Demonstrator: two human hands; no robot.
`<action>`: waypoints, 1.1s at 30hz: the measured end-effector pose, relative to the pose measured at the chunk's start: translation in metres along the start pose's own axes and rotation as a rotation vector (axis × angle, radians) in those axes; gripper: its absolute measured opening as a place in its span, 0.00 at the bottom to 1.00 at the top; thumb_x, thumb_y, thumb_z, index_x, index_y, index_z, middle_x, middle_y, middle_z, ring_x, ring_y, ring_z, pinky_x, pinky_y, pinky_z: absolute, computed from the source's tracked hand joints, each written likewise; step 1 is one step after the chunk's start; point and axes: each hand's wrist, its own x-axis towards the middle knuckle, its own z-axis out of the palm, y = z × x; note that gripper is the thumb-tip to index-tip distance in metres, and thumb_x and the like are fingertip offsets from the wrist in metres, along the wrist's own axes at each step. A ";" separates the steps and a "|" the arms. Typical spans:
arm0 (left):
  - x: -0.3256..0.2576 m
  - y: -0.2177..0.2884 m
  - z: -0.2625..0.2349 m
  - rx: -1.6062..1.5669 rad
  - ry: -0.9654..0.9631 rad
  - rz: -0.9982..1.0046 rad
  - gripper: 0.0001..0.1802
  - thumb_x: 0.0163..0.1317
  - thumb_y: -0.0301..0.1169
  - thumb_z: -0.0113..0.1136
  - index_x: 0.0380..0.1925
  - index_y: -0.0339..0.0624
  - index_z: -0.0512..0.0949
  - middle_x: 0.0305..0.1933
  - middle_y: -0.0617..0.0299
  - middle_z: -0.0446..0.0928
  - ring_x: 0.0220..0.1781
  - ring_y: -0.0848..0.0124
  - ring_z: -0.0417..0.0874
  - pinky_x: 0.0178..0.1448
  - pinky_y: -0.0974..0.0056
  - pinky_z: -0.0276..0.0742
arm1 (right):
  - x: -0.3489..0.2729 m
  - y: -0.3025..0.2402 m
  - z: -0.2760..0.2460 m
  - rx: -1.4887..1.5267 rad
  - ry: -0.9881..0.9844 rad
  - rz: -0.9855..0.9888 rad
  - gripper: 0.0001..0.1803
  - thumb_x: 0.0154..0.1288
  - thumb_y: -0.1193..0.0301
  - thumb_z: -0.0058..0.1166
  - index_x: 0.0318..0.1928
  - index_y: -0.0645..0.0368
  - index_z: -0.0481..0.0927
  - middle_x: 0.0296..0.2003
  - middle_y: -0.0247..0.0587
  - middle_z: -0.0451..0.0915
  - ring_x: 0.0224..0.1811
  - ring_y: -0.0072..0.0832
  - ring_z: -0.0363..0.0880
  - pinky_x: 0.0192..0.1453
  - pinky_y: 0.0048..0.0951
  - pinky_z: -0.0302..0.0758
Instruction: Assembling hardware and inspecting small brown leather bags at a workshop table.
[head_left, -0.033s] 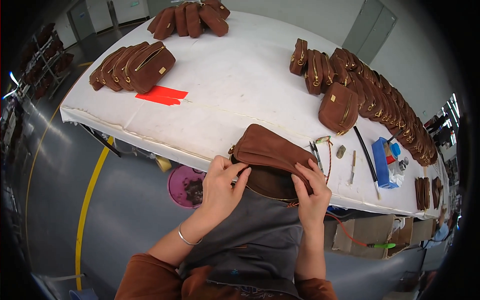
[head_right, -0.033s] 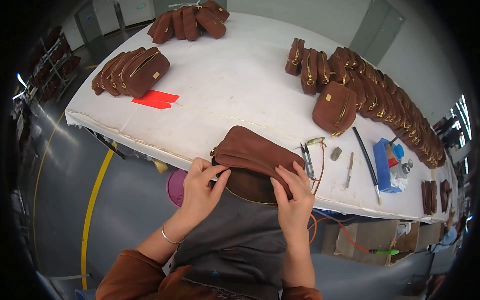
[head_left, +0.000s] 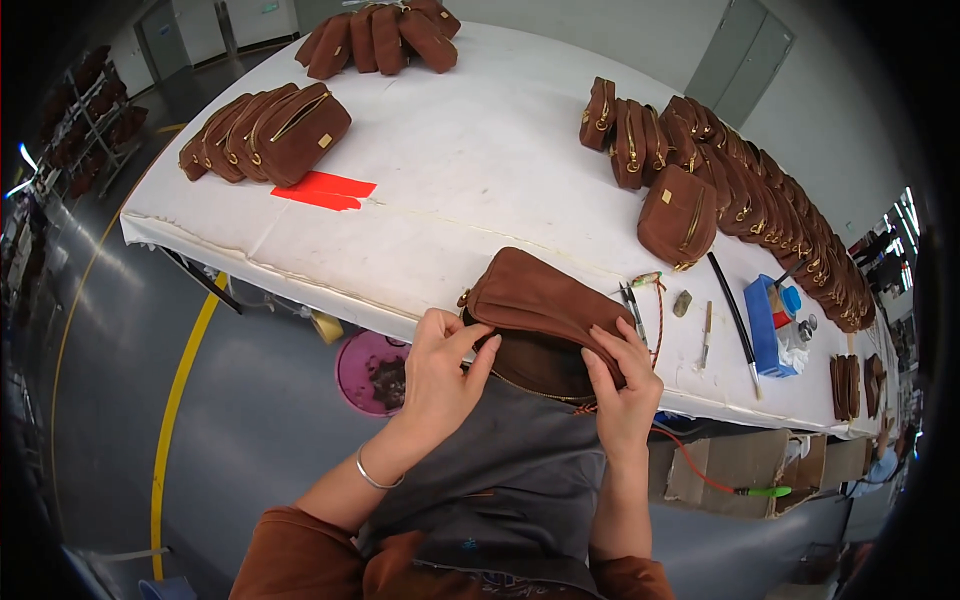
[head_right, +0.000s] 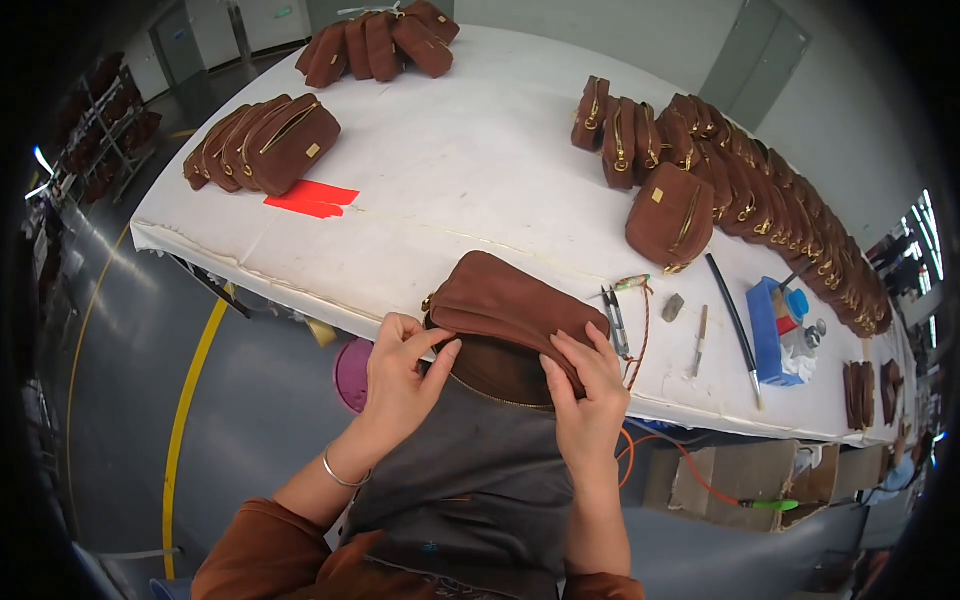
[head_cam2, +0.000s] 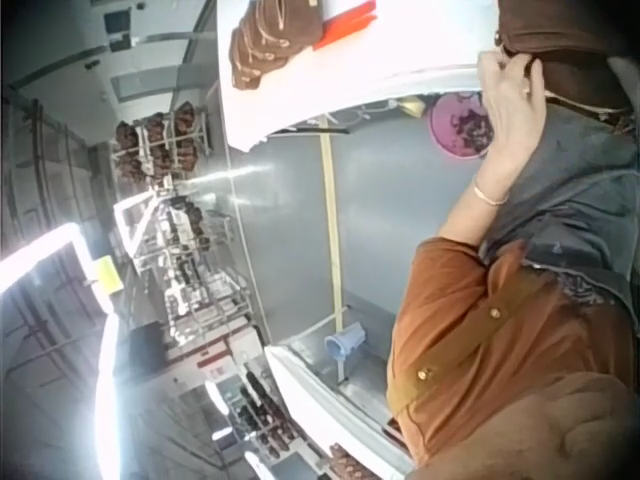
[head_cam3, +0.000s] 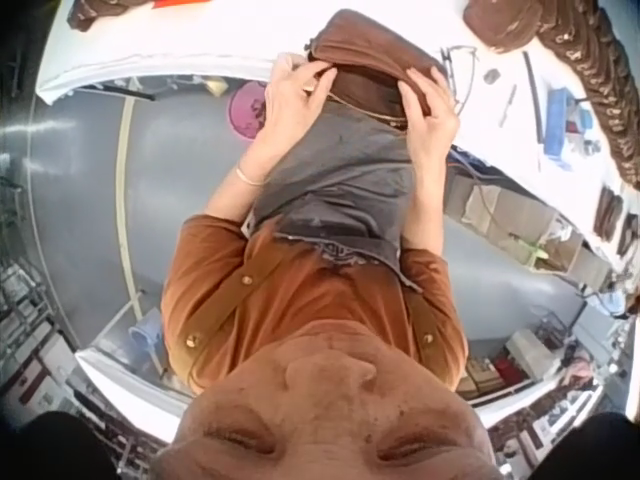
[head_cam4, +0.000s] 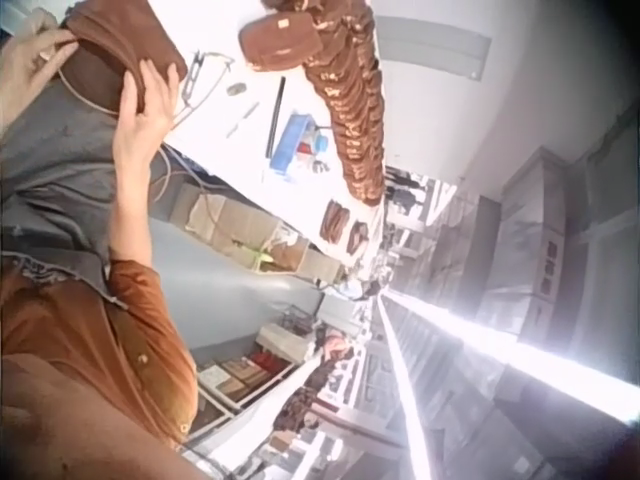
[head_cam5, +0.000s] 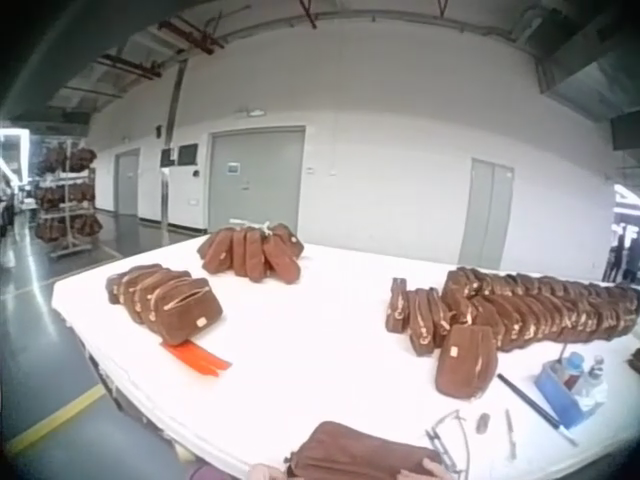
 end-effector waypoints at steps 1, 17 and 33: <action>0.001 -0.003 0.001 -0.023 0.034 0.014 0.09 0.54 0.26 0.66 0.35 0.35 0.82 0.31 0.54 0.70 0.32 0.59 0.74 0.35 0.59 0.72 | 0.000 0.000 0.001 0.000 0.000 0.001 0.13 0.56 0.77 0.63 0.44 0.62 0.84 0.45 0.44 0.83 0.59 0.44 0.74 0.61 0.38 0.70; -0.009 0.026 0.024 -0.039 -0.279 0.246 0.25 0.53 0.27 0.64 0.53 0.34 0.73 0.39 0.56 0.75 0.39 0.62 0.75 0.46 0.59 0.65 | -0.022 0.014 0.018 0.449 0.010 0.305 0.40 0.56 0.81 0.63 0.68 0.65 0.58 0.65 0.52 0.62 0.69 0.39 0.61 0.68 0.38 0.64; 0.034 0.046 -0.013 -1.118 -0.093 -0.381 0.12 0.67 0.27 0.57 0.47 0.33 0.77 0.41 0.63 0.81 0.39 0.82 0.78 0.43 0.73 0.77 | 0.004 -0.046 0.023 0.282 -0.037 -0.140 0.38 0.57 0.79 0.59 0.67 0.68 0.58 0.67 0.58 0.59 0.69 0.48 0.60 0.69 0.39 0.62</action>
